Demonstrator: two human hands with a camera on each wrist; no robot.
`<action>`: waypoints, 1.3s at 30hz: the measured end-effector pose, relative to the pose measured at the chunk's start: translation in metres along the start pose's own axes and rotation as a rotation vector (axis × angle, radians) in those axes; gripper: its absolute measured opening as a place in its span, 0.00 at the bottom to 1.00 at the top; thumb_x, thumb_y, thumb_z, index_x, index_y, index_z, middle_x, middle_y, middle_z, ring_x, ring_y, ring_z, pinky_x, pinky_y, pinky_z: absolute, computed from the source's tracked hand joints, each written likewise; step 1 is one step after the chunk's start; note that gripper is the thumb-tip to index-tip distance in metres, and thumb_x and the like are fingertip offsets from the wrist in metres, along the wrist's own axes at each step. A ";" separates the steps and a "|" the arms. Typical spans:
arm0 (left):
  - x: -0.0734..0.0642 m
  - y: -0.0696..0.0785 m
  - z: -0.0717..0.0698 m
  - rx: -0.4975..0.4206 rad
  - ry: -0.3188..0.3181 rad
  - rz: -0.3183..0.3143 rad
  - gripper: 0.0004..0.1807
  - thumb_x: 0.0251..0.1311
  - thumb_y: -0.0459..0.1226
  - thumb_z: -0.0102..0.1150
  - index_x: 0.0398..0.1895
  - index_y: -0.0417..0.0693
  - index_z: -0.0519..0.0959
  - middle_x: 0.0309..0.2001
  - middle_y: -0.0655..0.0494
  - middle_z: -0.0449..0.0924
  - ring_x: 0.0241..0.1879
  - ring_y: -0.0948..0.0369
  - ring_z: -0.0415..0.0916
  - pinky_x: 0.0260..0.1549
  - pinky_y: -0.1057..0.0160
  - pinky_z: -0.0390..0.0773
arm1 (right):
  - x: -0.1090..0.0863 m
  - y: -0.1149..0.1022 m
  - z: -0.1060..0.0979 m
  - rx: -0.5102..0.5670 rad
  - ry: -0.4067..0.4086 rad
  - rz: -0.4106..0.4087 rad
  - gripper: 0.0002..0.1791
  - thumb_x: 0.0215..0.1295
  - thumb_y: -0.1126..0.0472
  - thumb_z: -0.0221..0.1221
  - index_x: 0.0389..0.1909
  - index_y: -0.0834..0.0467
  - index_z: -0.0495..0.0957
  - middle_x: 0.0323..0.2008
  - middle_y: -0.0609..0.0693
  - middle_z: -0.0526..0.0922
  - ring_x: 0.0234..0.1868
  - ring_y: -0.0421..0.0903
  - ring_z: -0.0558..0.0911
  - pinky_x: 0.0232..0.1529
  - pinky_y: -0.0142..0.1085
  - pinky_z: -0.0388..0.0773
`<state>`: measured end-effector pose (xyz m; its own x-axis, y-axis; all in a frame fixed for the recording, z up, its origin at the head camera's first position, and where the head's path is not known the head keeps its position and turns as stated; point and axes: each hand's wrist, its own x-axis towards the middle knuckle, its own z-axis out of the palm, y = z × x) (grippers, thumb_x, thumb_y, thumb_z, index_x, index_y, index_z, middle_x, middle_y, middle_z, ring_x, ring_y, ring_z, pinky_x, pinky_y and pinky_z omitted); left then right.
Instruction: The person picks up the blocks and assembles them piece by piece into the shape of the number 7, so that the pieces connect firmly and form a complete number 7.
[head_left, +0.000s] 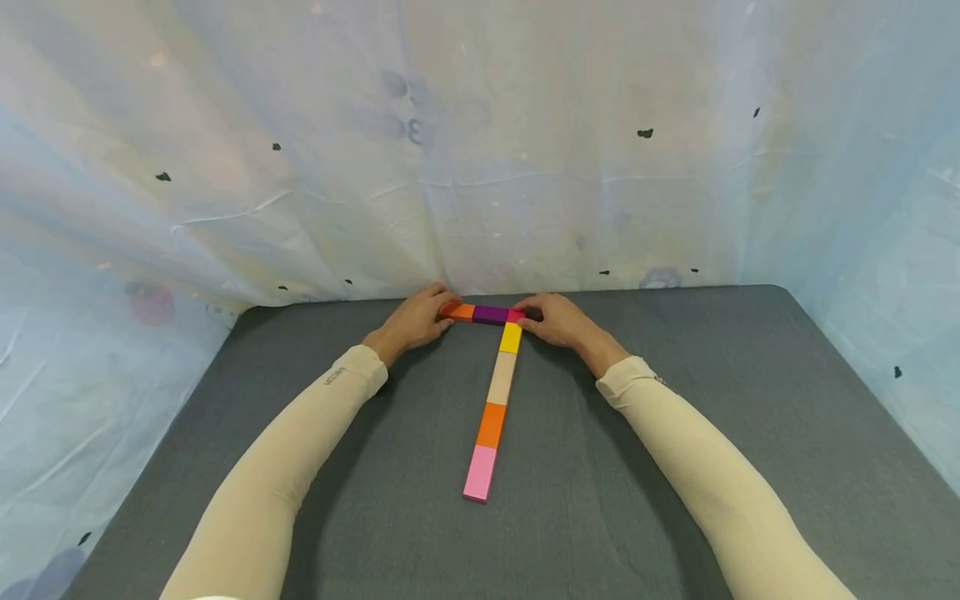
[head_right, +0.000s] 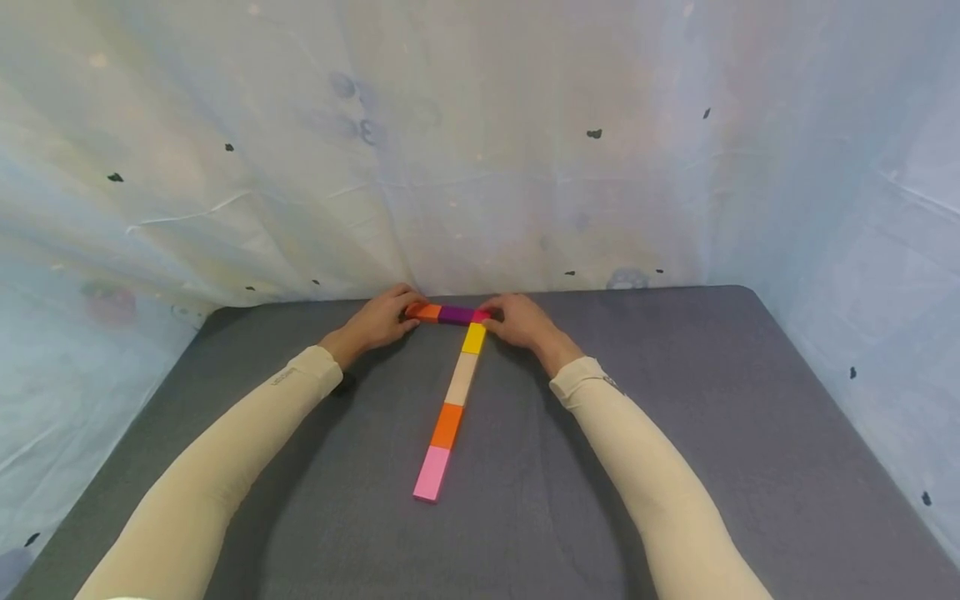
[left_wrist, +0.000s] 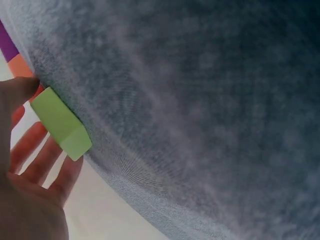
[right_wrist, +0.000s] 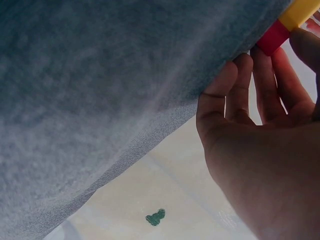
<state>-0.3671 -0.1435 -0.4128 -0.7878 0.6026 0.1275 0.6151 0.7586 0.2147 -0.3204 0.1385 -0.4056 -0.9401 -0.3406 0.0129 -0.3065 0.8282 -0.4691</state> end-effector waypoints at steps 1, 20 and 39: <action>-0.001 -0.001 0.000 0.005 0.007 0.006 0.21 0.69 0.41 0.60 0.63 0.50 0.75 0.59 0.50 0.73 0.55 0.52 0.74 0.60 0.50 0.73 | 0.000 0.000 0.001 0.001 -0.001 0.001 0.22 0.73 0.53 0.56 0.65 0.53 0.75 0.62 0.56 0.78 0.60 0.54 0.77 0.65 0.51 0.70; -0.037 -0.032 -0.003 0.117 0.065 0.145 0.31 0.59 0.52 0.68 0.63 0.52 0.76 0.54 0.52 0.75 0.50 0.53 0.75 0.55 0.47 0.73 | 0.001 0.005 0.005 0.001 -0.003 0.003 0.22 0.74 0.52 0.56 0.65 0.53 0.76 0.61 0.56 0.79 0.59 0.54 0.78 0.65 0.51 0.70; -0.051 -0.035 -0.007 0.098 -0.030 0.086 0.27 0.69 0.48 0.59 0.67 0.48 0.73 0.61 0.47 0.76 0.61 0.50 0.73 0.59 0.43 0.71 | -0.004 0.003 0.001 0.030 -0.007 0.007 0.22 0.74 0.53 0.55 0.65 0.54 0.75 0.61 0.56 0.79 0.57 0.53 0.79 0.62 0.50 0.72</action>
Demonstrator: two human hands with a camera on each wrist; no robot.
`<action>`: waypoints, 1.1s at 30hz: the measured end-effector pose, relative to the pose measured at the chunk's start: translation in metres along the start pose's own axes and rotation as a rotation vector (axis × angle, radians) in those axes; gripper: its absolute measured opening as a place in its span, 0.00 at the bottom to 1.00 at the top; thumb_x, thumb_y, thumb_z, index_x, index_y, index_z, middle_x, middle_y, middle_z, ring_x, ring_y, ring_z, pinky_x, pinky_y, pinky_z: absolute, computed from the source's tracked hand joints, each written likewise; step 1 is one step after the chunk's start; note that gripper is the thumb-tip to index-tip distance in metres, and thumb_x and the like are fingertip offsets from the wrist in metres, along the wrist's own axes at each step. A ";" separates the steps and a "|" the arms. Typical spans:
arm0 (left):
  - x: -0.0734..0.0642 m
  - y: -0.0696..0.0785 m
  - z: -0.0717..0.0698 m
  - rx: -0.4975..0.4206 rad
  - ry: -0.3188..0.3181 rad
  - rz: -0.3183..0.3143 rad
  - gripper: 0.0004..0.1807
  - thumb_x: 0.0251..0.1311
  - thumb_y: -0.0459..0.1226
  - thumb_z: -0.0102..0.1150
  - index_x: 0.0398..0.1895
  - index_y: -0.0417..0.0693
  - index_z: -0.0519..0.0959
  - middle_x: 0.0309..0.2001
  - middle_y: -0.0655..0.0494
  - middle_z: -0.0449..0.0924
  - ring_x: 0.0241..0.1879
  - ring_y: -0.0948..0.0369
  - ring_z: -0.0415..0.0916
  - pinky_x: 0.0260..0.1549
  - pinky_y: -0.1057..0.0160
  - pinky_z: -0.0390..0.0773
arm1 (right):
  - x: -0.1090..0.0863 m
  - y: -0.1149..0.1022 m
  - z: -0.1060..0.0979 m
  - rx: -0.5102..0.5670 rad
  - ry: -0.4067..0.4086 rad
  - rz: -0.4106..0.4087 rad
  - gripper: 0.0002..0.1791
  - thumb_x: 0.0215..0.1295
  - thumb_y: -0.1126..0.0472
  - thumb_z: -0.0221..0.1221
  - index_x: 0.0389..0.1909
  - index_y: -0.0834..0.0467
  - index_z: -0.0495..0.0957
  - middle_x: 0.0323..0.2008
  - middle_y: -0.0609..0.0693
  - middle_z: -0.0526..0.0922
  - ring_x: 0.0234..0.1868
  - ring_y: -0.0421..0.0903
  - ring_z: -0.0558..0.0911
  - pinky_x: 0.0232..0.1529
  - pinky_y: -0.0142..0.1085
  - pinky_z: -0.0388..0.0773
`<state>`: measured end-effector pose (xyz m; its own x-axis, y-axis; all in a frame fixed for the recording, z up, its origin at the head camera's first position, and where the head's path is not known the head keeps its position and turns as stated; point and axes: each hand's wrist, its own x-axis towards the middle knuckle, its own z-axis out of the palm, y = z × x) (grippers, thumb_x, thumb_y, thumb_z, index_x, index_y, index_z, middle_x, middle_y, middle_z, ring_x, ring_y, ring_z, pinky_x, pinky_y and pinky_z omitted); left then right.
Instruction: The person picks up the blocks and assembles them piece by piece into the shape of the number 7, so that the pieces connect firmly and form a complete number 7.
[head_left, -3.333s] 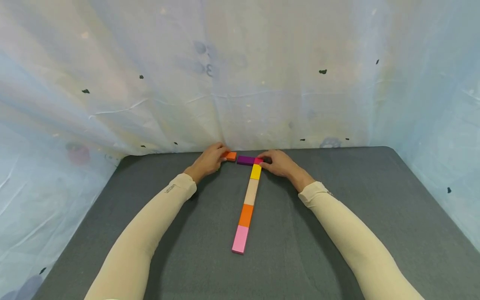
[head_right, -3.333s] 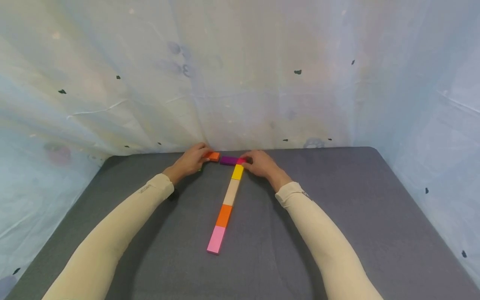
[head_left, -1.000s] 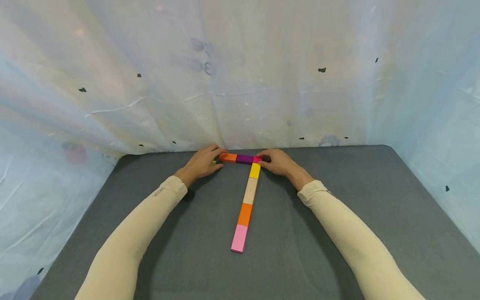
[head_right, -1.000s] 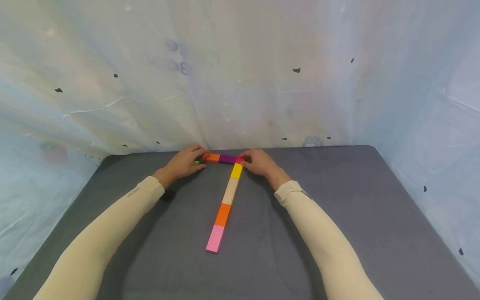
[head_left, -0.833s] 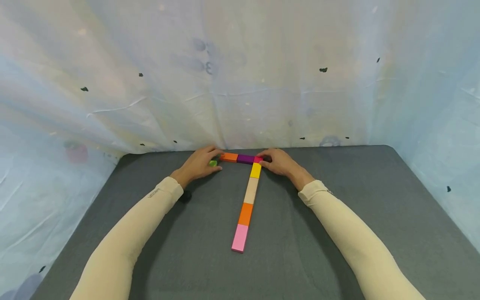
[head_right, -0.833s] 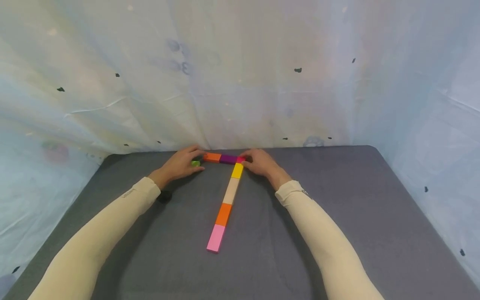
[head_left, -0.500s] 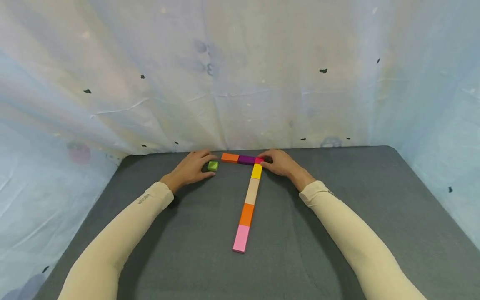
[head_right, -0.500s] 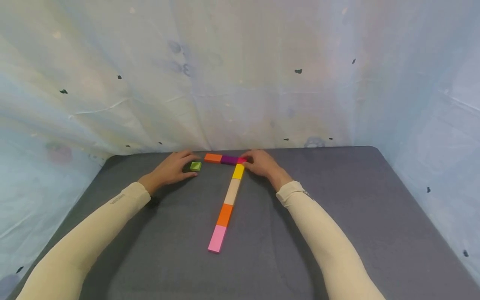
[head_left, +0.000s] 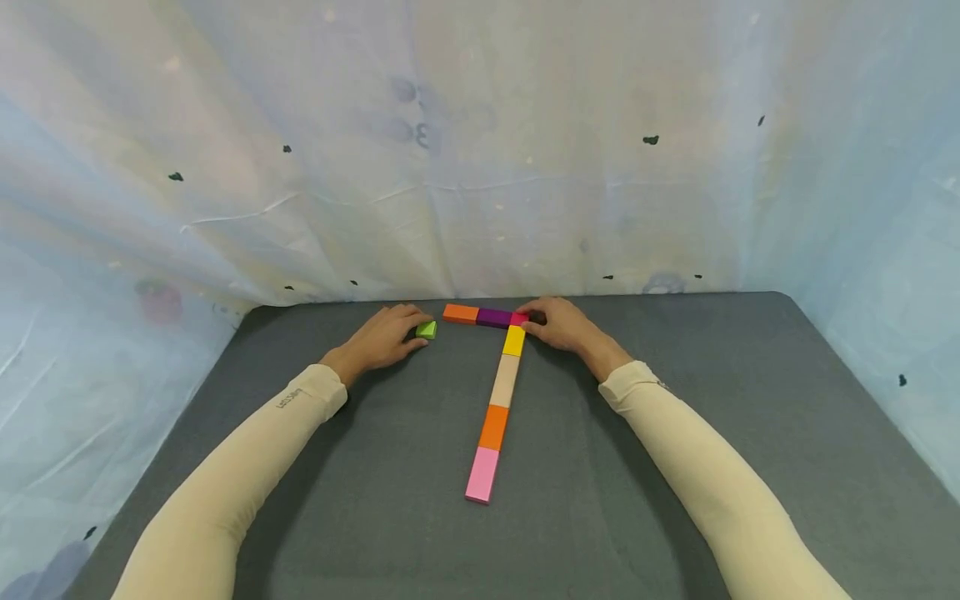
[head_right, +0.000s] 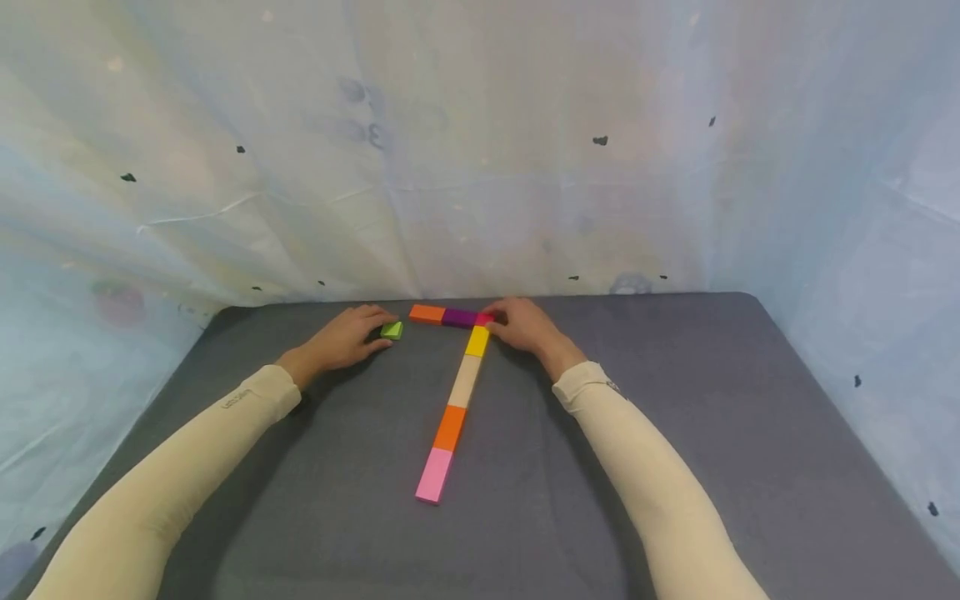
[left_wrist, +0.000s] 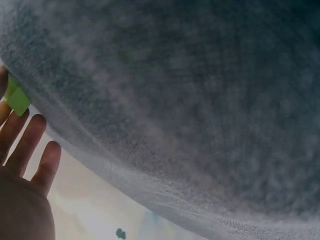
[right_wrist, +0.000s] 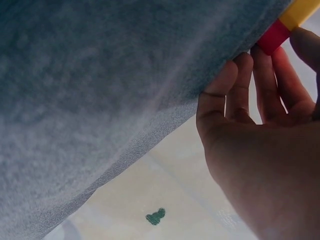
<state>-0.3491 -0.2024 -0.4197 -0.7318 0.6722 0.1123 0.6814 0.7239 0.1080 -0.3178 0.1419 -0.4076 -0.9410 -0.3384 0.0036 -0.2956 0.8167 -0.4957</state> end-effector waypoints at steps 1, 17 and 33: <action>0.000 0.000 0.000 -0.001 0.007 0.002 0.26 0.68 0.47 0.59 0.66 0.48 0.74 0.60 0.48 0.76 0.59 0.50 0.74 0.58 0.44 0.72 | 0.000 0.000 0.000 0.000 0.001 0.000 0.22 0.74 0.53 0.55 0.65 0.53 0.75 0.61 0.56 0.79 0.57 0.53 0.79 0.62 0.50 0.72; -0.008 -0.004 0.002 -0.021 0.042 0.007 0.22 0.68 0.45 0.60 0.62 0.48 0.77 0.56 0.49 0.78 0.55 0.51 0.76 0.55 0.45 0.73 | 0.002 -0.002 0.001 -0.007 -0.003 -0.006 0.22 0.74 0.53 0.56 0.65 0.54 0.75 0.61 0.56 0.79 0.59 0.54 0.78 0.64 0.51 0.71; -0.002 -0.005 0.000 -0.011 0.093 0.006 0.22 0.68 0.45 0.60 0.62 0.49 0.77 0.57 0.50 0.78 0.56 0.52 0.76 0.56 0.46 0.74 | 0.002 0.002 0.000 -0.011 0.003 -0.006 0.22 0.74 0.53 0.56 0.65 0.54 0.75 0.61 0.56 0.79 0.58 0.54 0.79 0.64 0.50 0.71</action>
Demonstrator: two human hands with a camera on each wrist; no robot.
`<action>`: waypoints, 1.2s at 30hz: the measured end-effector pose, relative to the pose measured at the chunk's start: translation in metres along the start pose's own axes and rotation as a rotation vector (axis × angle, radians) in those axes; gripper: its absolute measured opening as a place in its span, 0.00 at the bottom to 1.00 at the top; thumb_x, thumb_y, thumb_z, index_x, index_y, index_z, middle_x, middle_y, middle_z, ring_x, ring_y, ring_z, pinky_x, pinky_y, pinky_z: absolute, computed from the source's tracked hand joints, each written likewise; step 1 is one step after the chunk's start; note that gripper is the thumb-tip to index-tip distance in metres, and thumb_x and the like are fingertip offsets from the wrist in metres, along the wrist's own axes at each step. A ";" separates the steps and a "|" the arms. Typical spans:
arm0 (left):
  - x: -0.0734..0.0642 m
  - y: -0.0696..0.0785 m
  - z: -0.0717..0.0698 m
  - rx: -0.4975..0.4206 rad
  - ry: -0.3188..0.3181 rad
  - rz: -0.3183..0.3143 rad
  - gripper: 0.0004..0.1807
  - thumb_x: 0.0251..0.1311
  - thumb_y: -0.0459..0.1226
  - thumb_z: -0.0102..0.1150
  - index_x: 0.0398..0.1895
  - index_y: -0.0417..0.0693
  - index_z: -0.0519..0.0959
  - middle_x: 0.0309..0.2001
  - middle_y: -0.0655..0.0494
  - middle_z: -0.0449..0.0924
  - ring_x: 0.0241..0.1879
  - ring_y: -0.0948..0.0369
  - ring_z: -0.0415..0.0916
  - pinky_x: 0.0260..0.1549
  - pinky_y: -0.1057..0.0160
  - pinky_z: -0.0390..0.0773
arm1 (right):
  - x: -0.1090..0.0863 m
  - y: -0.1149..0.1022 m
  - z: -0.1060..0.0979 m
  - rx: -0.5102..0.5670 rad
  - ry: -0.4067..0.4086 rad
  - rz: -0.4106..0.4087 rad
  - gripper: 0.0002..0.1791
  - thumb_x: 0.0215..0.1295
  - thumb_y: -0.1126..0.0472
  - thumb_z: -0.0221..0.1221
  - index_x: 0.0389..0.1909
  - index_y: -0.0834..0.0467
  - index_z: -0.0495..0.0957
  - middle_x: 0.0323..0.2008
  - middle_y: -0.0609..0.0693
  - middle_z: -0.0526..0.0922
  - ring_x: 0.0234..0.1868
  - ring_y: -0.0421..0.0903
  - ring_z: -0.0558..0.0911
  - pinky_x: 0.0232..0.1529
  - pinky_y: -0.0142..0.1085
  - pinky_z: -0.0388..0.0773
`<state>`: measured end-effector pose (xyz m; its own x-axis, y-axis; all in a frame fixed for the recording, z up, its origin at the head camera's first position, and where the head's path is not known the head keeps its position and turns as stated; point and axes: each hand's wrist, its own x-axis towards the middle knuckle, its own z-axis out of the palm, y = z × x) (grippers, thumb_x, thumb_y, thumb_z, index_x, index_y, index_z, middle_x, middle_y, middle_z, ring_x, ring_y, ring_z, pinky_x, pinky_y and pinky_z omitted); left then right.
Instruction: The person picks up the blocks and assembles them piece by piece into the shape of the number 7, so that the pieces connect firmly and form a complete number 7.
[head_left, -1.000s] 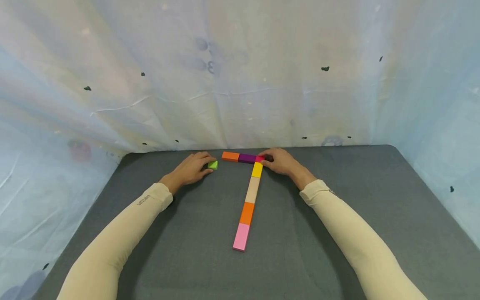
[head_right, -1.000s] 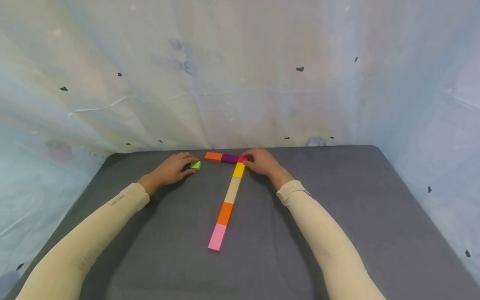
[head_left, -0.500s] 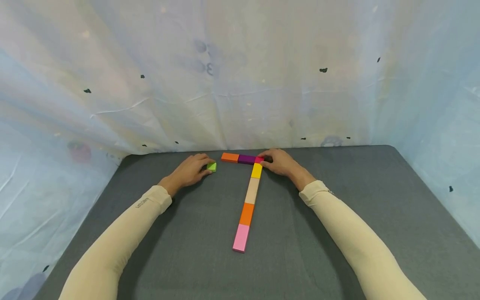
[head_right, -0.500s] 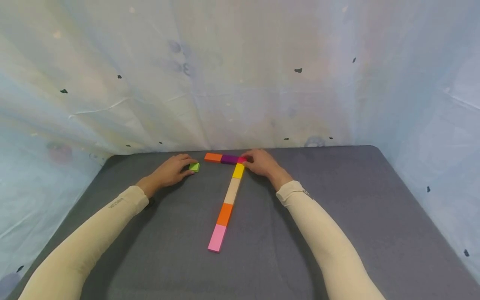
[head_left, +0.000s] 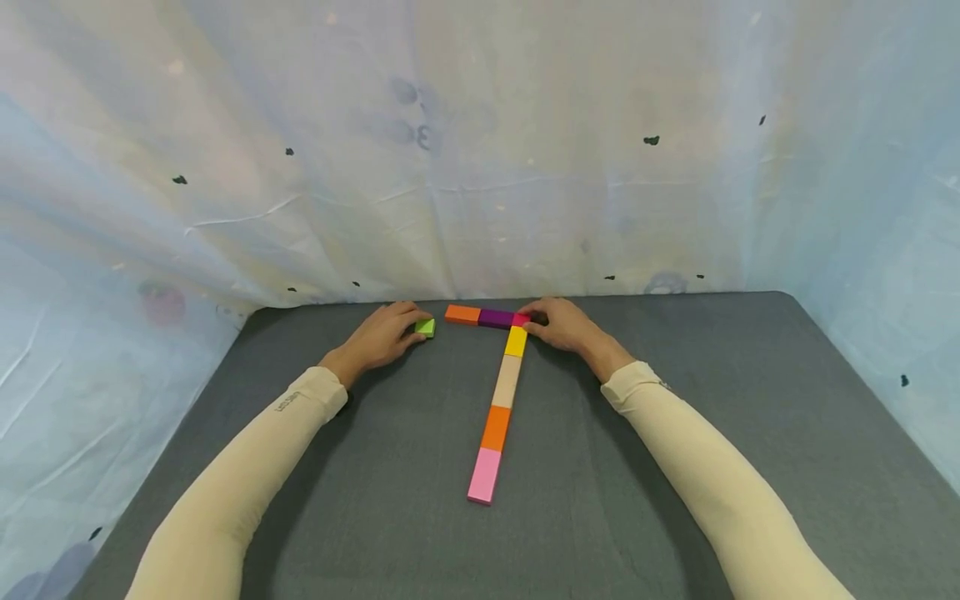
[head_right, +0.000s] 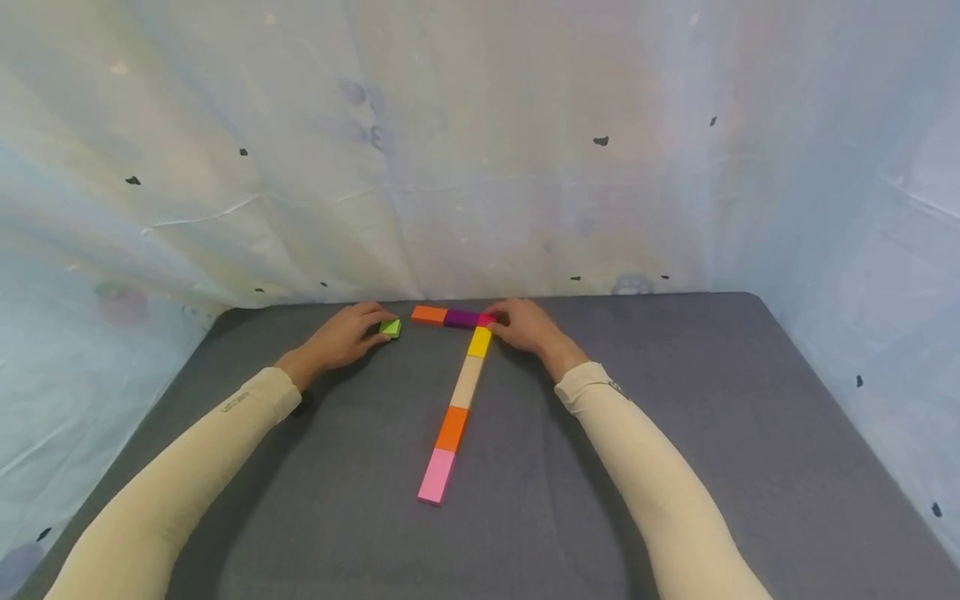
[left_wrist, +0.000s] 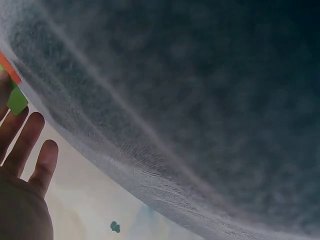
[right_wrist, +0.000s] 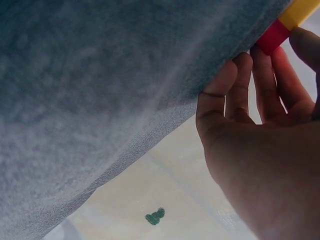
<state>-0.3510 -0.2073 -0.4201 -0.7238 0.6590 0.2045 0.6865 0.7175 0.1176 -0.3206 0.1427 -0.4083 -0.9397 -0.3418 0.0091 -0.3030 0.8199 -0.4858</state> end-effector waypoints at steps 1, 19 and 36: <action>0.000 0.000 0.000 -0.001 0.004 -0.004 0.22 0.68 0.45 0.60 0.62 0.49 0.77 0.57 0.49 0.78 0.55 0.51 0.76 0.56 0.46 0.73 | 0.000 0.000 0.000 -0.002 0.000 -0.001 0.22 0.74 0.53 0.56 0.65 0.54 0.75 0.61 0.56 0.80 0.59 0.54 0.79 0.64 0.50 0.71; 0.006 -0.009 -0.005 -0.005 0.052 0.030 0.20 0.66 0.39 0.63 0.60 0.46 0.78 0.55 0.48 0.79 0.55 0.50 0.77 0.58 0.47 0.74 | 0.001 -0.002 0.002 -0.014 -0.007 0.001 0.22 0.74 0.52 0.56 0.65 0.53 0.75 0.61 0.55 0.79 0.60 0.54 0.78 0.65 0.50 0.70; 0.029 0.007 -0.008 -0.107 0.079 -0.031 0.19 0.67 0.34 0.61 0.60 0.45 0.78 0.56 0.47 0.77 0.58 0.49 0.73 0.62 0.48 0.71 | -0.001 -0.002 0.002 -0.004 -0.005 -0.008 0.22 0.74 0.53 0.55 0.65 0.54 0.75 0.61 0.56 0.79 0.59 0.54 0.78 0.65 0.51 0.71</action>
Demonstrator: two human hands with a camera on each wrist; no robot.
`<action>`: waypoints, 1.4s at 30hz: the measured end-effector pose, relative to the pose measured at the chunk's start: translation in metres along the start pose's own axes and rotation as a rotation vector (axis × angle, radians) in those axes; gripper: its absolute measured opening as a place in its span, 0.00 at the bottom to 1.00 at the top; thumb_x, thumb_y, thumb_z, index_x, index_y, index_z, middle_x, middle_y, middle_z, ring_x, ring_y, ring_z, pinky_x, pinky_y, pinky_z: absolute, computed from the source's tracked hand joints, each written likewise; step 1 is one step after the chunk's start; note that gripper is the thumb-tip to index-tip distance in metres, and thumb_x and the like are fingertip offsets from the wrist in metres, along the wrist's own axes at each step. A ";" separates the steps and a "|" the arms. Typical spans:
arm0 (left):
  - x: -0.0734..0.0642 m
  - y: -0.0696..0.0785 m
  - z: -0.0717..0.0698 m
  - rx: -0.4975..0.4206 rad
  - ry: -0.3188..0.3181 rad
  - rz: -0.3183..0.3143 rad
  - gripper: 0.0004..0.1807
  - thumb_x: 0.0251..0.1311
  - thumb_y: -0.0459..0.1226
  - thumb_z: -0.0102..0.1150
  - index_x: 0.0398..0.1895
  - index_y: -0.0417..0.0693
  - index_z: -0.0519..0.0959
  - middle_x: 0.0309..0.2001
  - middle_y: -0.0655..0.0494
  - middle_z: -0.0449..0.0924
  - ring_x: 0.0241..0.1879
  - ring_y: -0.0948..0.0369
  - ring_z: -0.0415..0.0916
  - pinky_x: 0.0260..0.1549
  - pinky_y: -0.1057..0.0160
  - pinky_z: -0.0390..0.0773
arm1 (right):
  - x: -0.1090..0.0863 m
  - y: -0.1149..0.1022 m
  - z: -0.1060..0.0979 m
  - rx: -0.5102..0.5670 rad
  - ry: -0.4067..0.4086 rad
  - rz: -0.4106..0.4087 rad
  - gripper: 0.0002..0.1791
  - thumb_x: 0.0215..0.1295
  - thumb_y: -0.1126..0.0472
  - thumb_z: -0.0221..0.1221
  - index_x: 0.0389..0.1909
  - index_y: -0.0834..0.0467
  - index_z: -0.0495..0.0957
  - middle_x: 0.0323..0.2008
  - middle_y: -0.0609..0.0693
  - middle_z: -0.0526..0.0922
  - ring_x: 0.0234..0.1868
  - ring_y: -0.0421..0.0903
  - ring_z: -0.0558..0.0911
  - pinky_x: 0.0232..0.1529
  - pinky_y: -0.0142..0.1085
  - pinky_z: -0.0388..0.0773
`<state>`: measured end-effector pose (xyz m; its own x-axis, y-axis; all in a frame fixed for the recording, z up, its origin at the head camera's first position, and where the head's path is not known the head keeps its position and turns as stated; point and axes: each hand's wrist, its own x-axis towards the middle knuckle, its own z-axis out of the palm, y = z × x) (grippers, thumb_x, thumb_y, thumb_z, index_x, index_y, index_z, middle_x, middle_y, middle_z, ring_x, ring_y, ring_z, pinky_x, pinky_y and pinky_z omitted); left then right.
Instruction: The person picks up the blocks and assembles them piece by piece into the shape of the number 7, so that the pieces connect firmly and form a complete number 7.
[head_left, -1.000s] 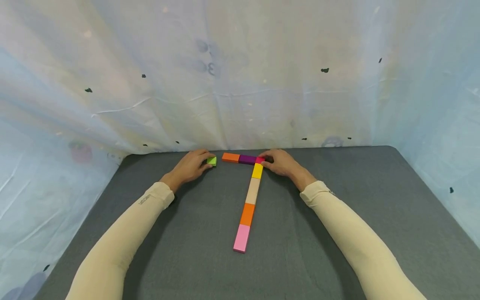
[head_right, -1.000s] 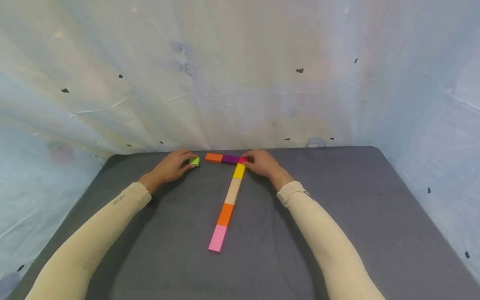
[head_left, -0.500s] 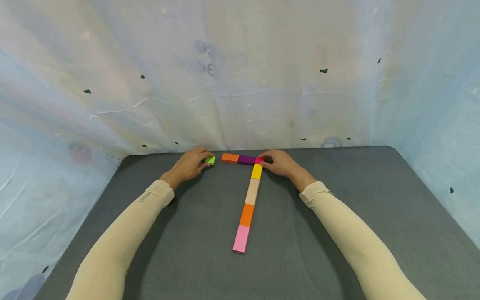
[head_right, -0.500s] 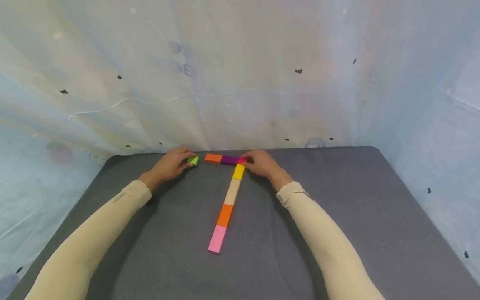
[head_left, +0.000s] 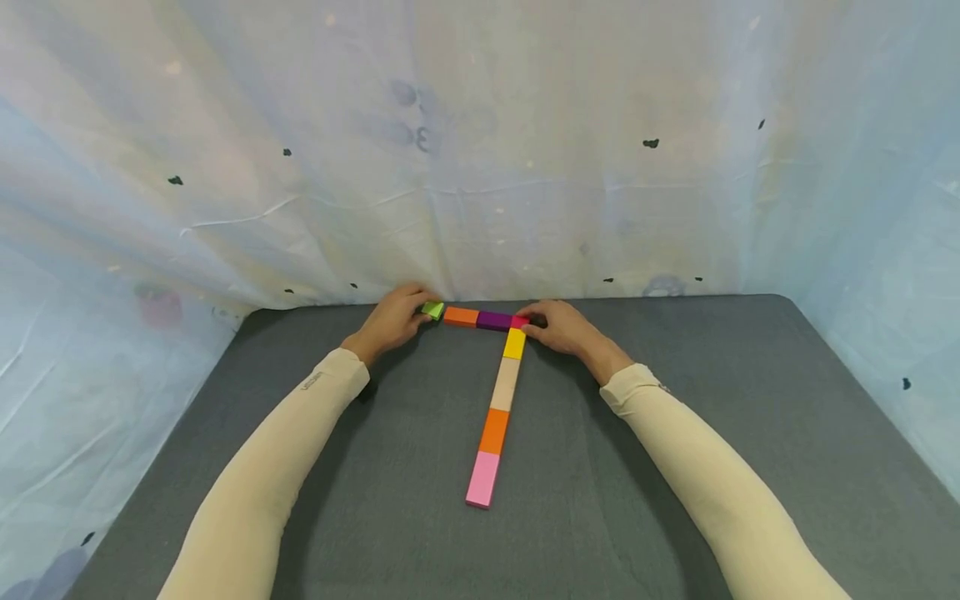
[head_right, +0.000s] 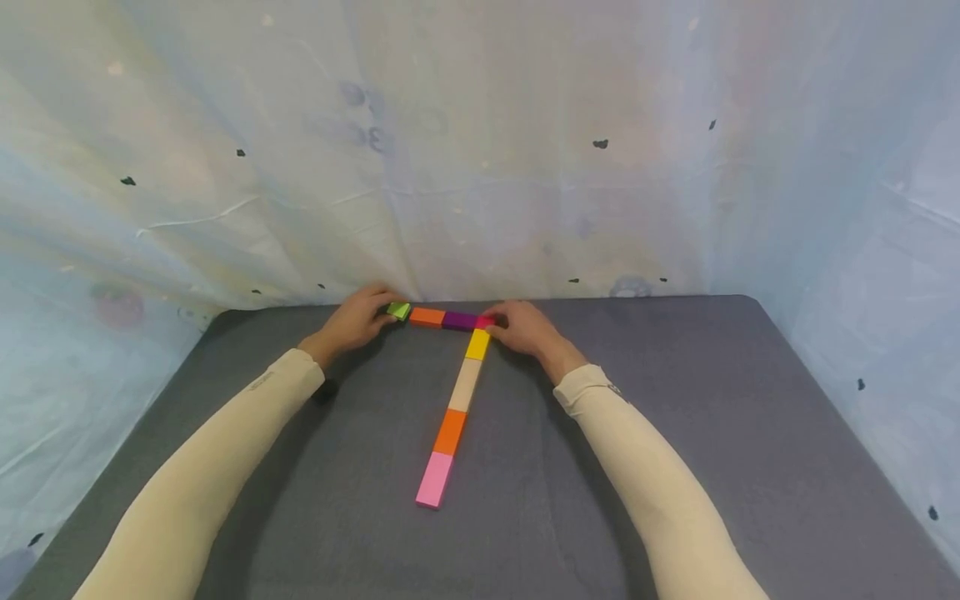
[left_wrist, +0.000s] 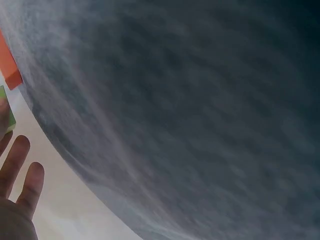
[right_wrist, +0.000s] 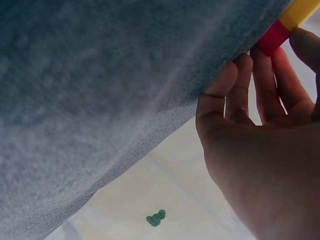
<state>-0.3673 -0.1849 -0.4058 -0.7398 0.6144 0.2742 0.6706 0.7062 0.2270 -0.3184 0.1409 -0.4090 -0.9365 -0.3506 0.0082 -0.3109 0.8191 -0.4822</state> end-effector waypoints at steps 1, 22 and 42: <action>0.002 0.001 0.001 0.006 0.004 0.000 0.19 0.67 0.33 0.61 0.60 0.45 0.78 0.56 0.47 0.77 0.58 0.49 0.74 0.61 0.48 0.71 | 0.000 0.000 0.000 0.000 0.001 -0.002 0.22 0.74 0.53 0.55 0.65 0.54 0.75 0.61 0.56 0.79 0.59 0.54 0.78 0.65 0.51 0.71; 0.005 0.004 0.014 0.079 0.015 -0.132 0.20 0.67 0.34 0.61 0.61 0.47 0.77 0.60 0.48 0.75 0.62 0.49 0.72 0.63 0.49 0.70 | 0.001 0.000 -0.003 -0.012 -0.005 -0.005 0.22 0.74 0.53 0.55 0.65 0.54 0.75 0.61 0.56 0.79 0.60 0.54 0.78 0.65 0.51 0.70; 0.012 0.010 0.017 0.081 -0.057 -0.177 0.20 0.69 0.36 0.59 0.63 0.51 0.78 0.57 0.48 0.75 0.55 0.50 0.73 0.57 0.50 0.73 | 0.001 -0.001 -0.004 0.000 -0.004 0.007 0.22 0.74 0.53 0.55 0.65 0.54 0.75 0.61 0.56 0.79 0.61 0.54 0.78 0.65 0.51 0.70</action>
<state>-0.3701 -0.1647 -0.4161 -0.8491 0.4956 0.1829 0.5251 0.8294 0.1905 -0.3197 0.1417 -0.4053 -0.9380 -0.3466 0.0017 -0.3044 0.8214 -0.4824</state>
